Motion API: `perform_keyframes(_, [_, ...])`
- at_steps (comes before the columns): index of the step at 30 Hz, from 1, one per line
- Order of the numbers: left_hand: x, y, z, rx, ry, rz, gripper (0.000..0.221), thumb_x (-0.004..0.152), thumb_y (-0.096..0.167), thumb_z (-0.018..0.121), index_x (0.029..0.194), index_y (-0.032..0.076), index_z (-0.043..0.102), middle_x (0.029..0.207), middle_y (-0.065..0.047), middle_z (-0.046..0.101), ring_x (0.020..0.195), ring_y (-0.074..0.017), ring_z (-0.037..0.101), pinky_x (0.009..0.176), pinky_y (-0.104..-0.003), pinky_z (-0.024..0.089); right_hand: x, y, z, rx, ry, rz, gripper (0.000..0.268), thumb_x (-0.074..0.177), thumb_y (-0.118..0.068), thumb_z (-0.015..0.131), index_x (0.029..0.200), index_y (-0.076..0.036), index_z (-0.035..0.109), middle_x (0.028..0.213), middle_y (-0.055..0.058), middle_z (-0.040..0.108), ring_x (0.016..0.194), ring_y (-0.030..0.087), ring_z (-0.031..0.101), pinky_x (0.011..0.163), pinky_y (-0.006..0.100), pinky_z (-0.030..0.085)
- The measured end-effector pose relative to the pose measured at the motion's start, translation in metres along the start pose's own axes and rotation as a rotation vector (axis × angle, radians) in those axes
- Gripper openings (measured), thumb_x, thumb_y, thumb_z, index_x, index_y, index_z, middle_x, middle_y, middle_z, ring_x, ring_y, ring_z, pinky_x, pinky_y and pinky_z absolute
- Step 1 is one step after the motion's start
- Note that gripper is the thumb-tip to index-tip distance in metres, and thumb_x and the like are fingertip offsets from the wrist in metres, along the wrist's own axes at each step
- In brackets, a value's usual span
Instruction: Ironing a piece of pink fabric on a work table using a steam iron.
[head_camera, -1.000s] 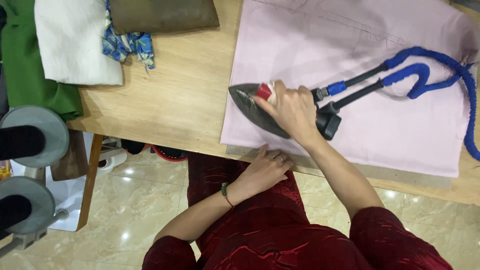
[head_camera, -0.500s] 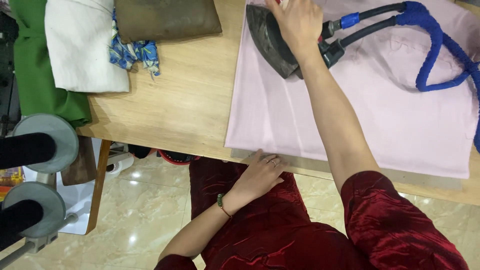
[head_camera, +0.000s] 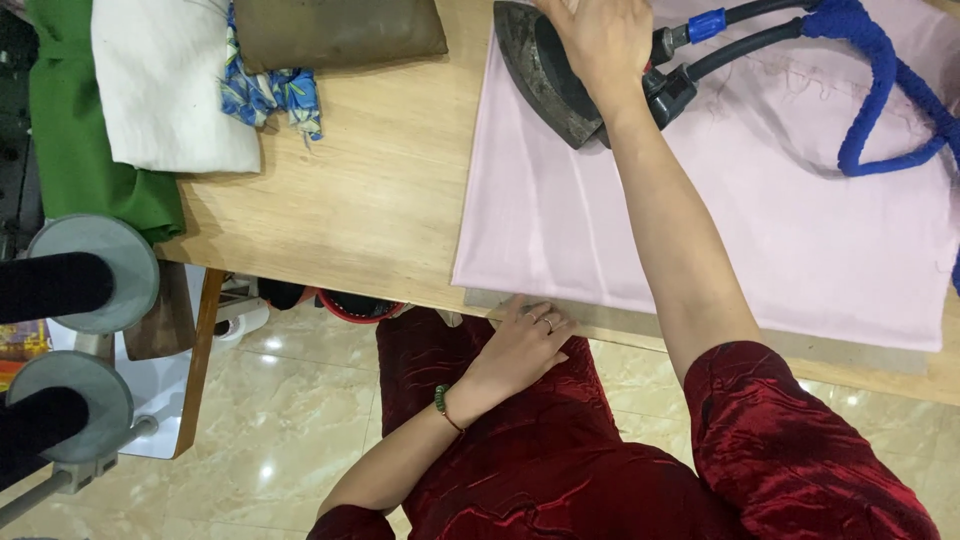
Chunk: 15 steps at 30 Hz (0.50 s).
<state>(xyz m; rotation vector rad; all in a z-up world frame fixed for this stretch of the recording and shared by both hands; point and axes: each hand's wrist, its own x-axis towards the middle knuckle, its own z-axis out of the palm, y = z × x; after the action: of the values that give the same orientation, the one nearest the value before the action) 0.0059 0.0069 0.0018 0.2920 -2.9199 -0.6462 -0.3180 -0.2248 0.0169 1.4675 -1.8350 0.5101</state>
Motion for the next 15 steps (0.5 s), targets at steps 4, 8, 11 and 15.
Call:
perform_keyframes(4, [0.002,0.0,0.007,-0.058,0.028,0.023,0.048,0.09,0.038,0.075,0.129,0.012,0.063,0.119,-0.007,0.071,0.118,-0.028,0.064,0.107,-0.054,0.039,-0.009,-0.009,-0.029,0.031,-0.389,0.075,0.077,0.106,-0.082,0.056,0.09,-0.008,0.061,0.065,0.008,0.065,0.058,0.034,0.066,0.05,0.047,0.048])
perform_keyframes(8, [0.006,0.002,0.006,-0.104,0.017,0.045,0.051,0.088,0.036,0.077,0.132,0.014,0.062,0.124,-0.009,0.07,0.118,-0.0278,0.065,0.108,-0.054,0.039,-0.025,-0.032,-0.088,0.043,-0.556,0.016,0.081,0.103,-0.087,0.042,0.097,-0.009,0.063,0.058,0.007,0.064,0.052,0.032,0.067,0.048,0.045,0.049])
perform_keyframes(11, [0.012,0.004,-0.012,-0.18,-0.002,0.058,0.049,0.086,0.028,0.079,0.131,0.017,0.061,0.127,-0.007,0.066,0.121,-0.0267,0.061,0.109,-0.059,0.038,-0.041,-0.053,-0.142,0.1,-0.555,-0.096,0.078,0.106,-0.079,0.034,0.099,-0.009,0.067,0.048,-0.011,0.04,0.036,0.011,0.04,0.046,0.033,0.046])
perform_keyframes(15, [0.021,0.007,-0.011,-0.265,-0.118,0.012,0.041,0.093,0.028,0.073,0.129,0.009,0.066,0.128,-0.019,0.067,0.13,-0.038,0.059,0.113,-0.064,0.028,-0.066,-0.063,-0.196,0.226,-0.66,-0.146,0.063,0.097,-0.074,0.058,0.094,-0.011,0.063,0.06,0.015,0.07,0.058,0.032,0.073,0.068,0.041,0.054])
